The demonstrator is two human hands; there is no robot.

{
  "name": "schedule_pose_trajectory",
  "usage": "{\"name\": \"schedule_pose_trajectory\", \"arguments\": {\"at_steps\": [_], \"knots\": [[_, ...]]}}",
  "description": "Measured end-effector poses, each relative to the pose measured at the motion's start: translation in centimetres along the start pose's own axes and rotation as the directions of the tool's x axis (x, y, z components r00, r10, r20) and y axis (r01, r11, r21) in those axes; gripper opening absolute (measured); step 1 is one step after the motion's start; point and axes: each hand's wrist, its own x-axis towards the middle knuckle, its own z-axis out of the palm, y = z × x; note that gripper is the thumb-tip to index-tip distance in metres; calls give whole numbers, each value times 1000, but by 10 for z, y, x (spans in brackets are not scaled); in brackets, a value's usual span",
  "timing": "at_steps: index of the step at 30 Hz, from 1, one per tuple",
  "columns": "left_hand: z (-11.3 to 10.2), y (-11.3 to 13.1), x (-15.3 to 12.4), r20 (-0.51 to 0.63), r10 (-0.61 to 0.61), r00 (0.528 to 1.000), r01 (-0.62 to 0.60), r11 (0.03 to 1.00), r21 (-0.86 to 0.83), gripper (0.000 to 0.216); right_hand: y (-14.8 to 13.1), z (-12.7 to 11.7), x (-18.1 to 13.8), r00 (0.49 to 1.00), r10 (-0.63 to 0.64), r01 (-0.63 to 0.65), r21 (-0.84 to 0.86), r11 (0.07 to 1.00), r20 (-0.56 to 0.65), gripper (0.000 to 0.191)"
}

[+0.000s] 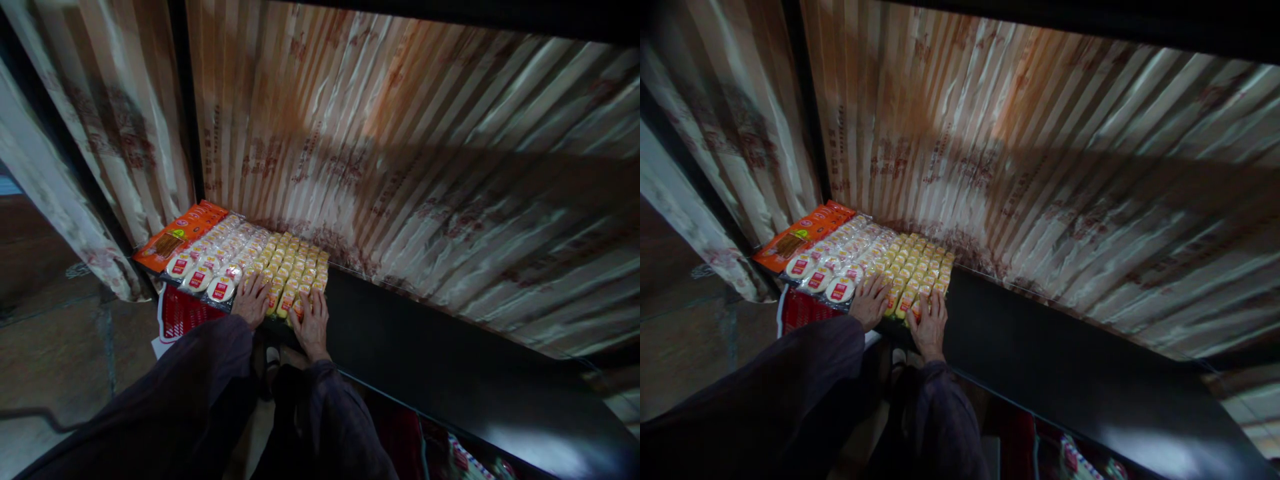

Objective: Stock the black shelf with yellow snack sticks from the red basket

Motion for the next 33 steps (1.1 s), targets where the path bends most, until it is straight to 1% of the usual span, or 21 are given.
{"name": "schedule_pose_trajectory", "arguments": {"at_steps": [11, 17, 21, 26, 30, 33], "knots": [[-3, 0, 1, 17, -13, 1000, 13, 1000, -5, 45, 2, 3, 1, 1000, 6, -5, -6, 1000, 30, 46], [-4, 0, 1, -5, -19, 1000, 19, 999, -35, 44, 1, 3, 0, 1000, 5, -5, 3, 1000, 23, 46], [-4, 1, 0, -28, -20, 999, 18, 999, -48, 44, -2, 0, 1, 999, 5, -4, -26, 1000, 33, 46], [-7, -1, 2, -74, 3, 997, -9, 997, -80, 47, -4, -5, 0, 999, 34, -30, -107, 994, 36, 53], [-5, -7, 6, -125, -58, 990, 47, 995, -91, 49, -3, -3, -2, 997, 77, -72, -136, 988, 32, 53], [0, -10, 8, -127, -82, 988, 70, 993, -97, 49, -3, -2, -2, 995, 78, -71, -117, 991, 57, 51]]}}
